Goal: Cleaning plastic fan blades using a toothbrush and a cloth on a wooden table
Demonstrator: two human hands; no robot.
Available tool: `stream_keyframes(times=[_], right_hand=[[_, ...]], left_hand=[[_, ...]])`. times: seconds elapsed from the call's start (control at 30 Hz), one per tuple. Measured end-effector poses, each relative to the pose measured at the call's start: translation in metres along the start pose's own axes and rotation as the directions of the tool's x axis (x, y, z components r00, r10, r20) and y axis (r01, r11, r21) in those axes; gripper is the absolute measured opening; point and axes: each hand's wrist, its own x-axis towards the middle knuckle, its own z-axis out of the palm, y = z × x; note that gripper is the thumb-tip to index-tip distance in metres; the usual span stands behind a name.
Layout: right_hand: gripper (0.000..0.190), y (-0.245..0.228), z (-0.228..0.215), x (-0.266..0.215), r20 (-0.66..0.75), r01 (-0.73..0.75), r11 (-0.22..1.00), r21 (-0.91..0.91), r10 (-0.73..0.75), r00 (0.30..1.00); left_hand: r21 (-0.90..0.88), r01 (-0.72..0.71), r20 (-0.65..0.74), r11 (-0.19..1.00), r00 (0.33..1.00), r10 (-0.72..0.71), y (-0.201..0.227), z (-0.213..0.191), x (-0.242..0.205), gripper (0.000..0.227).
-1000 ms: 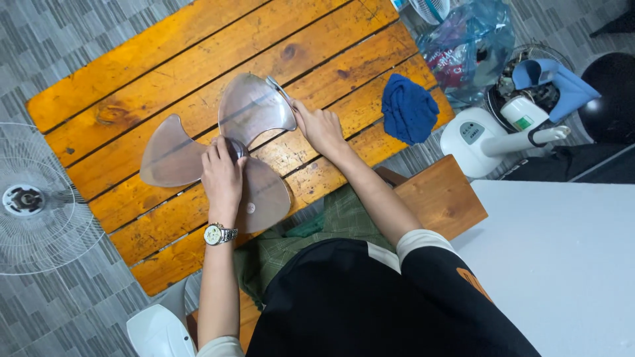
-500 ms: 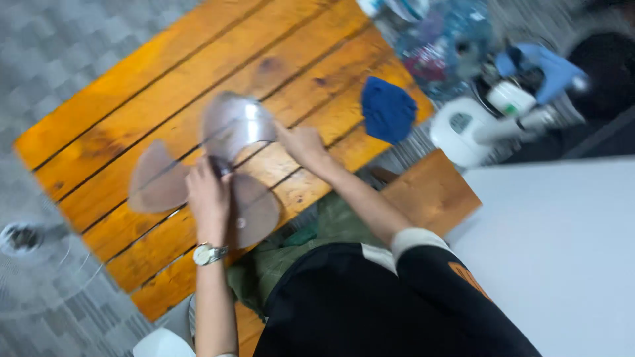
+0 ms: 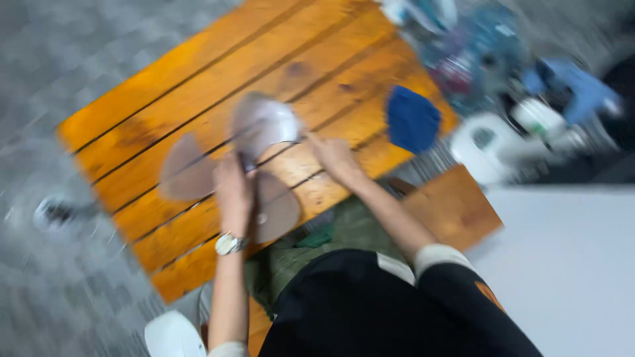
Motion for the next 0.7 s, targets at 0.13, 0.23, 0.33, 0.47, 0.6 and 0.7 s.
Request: stream_keyframes(times=[0.13, 0.23, 0.33, 0.47, 0.6, 0.7], right_hand=[[0.060, -0.017, 0.008, 0.022, 0.041, 0.183, 0.885, -0.428, -0.183, 0.982], [0.040, 0.014, 0.028, 0.049, 0.042, 0.393, 0.658, -0.642, -0.482, 0.875], [0.039, 0.003, 0.024, 0.037, 0.052, 0.357, 0.632, -0.688, -0.448, 0.893], [0.040, 0.005, 0.016, 0.008, 0.016, 0.309, 0.666, -0.679, -0.407, 0.913], [0.039, 0.014, 0.012, -0.012, -0.006, 0.269, 0.670, -0.692, -0.378, 0.926], [0.038, 0.013, 0.016, -0.003, -0.024, 0.282, 0.645, -0.710, -0.423, 0.906]], left_hand=[[-0.022, 0.059, -0.061, 0.998, 0.996, -0.060, -0.006, 0.006, -0.004, 0.065], [0.010, 0.073, -0.029, 0.997, 0.997, -0.073, -0.014, 0.019, -0.003, 0.070], [0.052, 0.090, 0.000, 0.995, 0.996, -0.090, -0.015, 0.015, -0.004, 0.068], [0.123, 0.032, -0.048, 0.992, 0.998, -0.026, -0.021, 0.027, -0.003, 0.075], [0.190, 0.019, -0.095, 0.982, 0.995, -0.001, -0.019, 0.028, -0.006, 0.076], [0.248, 0.019, -0.130, 0.969, 0.991, 0.014, -0.021, 0.035, -0.005, 0.076]])
